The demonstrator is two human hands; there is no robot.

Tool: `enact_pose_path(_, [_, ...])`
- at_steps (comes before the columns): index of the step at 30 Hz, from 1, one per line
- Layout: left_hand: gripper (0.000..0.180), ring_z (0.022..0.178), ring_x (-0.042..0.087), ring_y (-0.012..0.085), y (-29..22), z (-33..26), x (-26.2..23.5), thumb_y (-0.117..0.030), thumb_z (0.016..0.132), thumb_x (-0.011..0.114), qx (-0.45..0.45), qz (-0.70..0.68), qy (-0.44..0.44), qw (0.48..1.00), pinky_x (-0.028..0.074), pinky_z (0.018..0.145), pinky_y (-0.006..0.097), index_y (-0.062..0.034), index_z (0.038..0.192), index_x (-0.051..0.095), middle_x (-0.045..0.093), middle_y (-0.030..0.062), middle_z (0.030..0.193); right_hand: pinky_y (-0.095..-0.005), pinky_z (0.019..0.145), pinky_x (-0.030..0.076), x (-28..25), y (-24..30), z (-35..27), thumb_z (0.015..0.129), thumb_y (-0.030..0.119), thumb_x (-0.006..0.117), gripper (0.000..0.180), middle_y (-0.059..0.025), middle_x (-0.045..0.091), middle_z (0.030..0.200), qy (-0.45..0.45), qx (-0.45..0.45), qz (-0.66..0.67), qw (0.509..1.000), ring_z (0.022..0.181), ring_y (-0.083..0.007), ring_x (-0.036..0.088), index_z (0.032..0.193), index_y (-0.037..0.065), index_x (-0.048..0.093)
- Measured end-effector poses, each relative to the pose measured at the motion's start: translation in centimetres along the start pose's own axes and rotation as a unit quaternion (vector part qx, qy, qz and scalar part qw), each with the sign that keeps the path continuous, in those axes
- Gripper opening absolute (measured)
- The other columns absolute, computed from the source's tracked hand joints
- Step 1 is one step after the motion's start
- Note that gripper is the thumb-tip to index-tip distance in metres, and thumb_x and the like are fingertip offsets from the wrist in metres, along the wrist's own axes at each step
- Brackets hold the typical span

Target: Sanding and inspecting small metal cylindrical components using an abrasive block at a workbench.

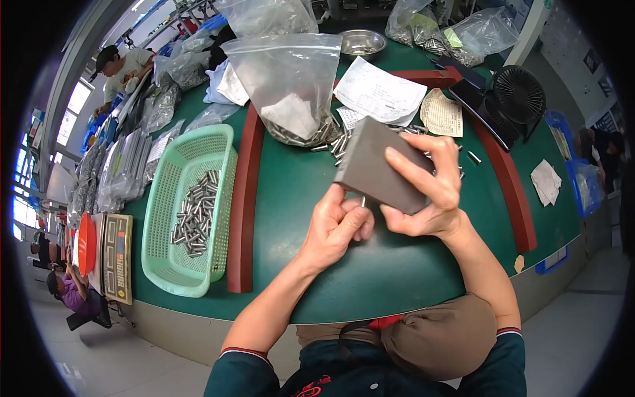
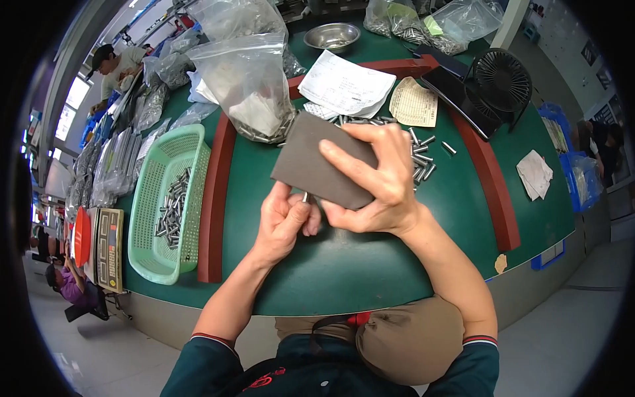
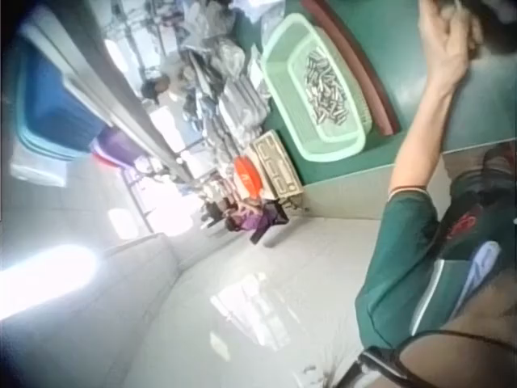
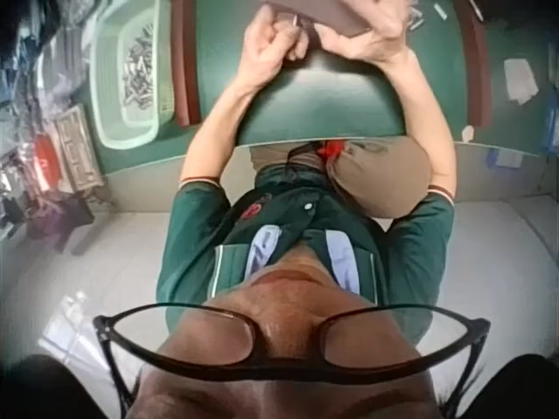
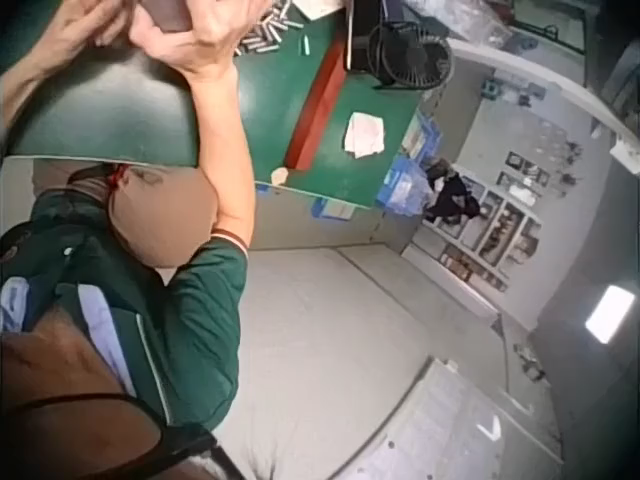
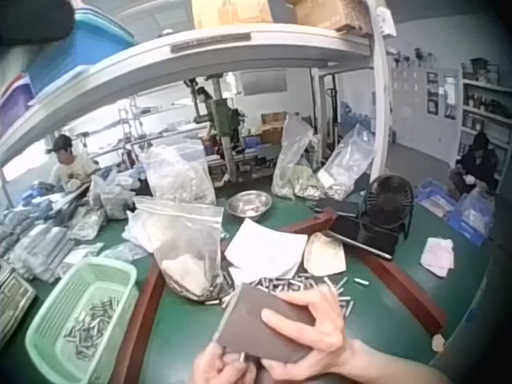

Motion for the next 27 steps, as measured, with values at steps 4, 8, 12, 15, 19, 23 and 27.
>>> enact_pose_path(4, [0.039,0.068,0.050,0.0071,-1.0,0.3,-0.7,-0.012,0.097,0.058,0.027,0.040,-0.015,0.999,0.041,0.062,0.021,-0.0009,0.132,0.044,0.058,0.0032,0.077,-0.0363,0.077,0.045,-1.5,-1.6,0.0,0.050,0.021,0.073,0.065,-0.0155,0.060,0.107,-0.087,0.061,0.004,0.994,0.090,-0.0272,0.054,0.113,0.004,0.070])
enact_pose_path(8, [0.040,0.071,0.052,0.0078,-0.8,0.5,-1.0,-0.014,0.097,0.057,0.006,0.013,-0.013,1.000,0.043,0.067,0.021,-0.0007,0.133,0.047,0.060,0.0041,0.081,-0.0358,0.076,0.044,-1.0,-1.4,0.0,0.049,0.023,0.073,0.066,-0.0149,0.059,0.105,-0.044,0.050,-0.022,0.998,0.087,-0.0275,0.053,0.112,0.006,0.070])
enact_pose_path(12, [0.043,0.072,0.052,0.0086,-0.7,0.6,-1.2,-0.017,0.098,0.058,0.010,-0.038,-0.012,0.999,0.044,0.069,0.022,0.0001,0.135,0.046,0.062,0.0060,0.084,-0.0365,0.080,0.045,-0.7,-1.5,-0.3,0.051,0.024,0.071,0.067,-0.0186,0.060,0.108,0.003,0.039,-0.051,0.998,0.089,-0.0279,0.054,0.114,0.001,0.068])
enact_pose_path(15, [0.043,0.071,0.052,0.0091,-0.5,0.6,-1.1,-0.016,0.097,0.059,0.027,-0.044,-0.024,0.998,0.044,0.069,0.022,0.0007,0.134,0.047,0.062,0.0070,0.085,-0.0366,0.078,0.045,-0.6,-1.2,-0.2,0.051,0.025,0.071,0.067,-0.0182,0.060,0.108,0.006,0.026,-0.053,0.998,0.088,-0.0283,0.054,0.113,0.002,0.069])
enact_pose_path(19, [0.040,0.071,0.053,0.0094,-0.4,0.6,-1.4,-0.014,0.096,0.060,0.032,-0.046,-0.030,0.998,0.045,0.068,0.022,0.0008,0.132,0.050,0.063,0.0075,0.086,-0.0371,0.077,0.044,-0.6,-1.1,-0.2,0.049,0.025,0.071,0.068,-0.0185,0.060,0.108,0.014,0.021,-0.044,0.999,0.088,-0.0288,0.054,0.113,0.004,0.069])
enact_pose_path(23, [0.030,0.071,0.055,0.0097,-0.4,0.6,-1.7,-0.008,0.095,0.059,0.035,-0.052,-0.049,0.997,0.047,0.068,0.023,0.0031,0.123,0.055,0.063,0.0082,0.087,-0.0380,0.076,0.042,0.0,-0.4,-0.1,0.047,0.025,0.072,0.067,-0.0189,0.060,0.108,0.065,-0.017,-0.050,0.996,0.086,-0.0299,0.055,0.111,0.006,0.071])
enact_pose_path(27, [0.020,0.071,0.059,0.0120,0.5,0.7,-0.5,-0.005,0.094,0.059,0.002,-0.030,-0.052,0.998,0.048,0.067,0.024,0.0062,0.111,0.058,0.065,0.0092,0.086,-0.0387,0.075,0.038,0.9,0.4,0.3,0.051,0.025,0.075,0.063,-0.0141,0.059,0.107,0.033,-0.007,-0.006,0.999,0.086,-0.0284,0.054,0.112,0.011,0.069])
Point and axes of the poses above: each hand's wrist, its own z-axis towards the middle knuckle, its own x-axis out of the palm, y = z × x, the point moved 4 cm from there along z, towards the middle knuckle
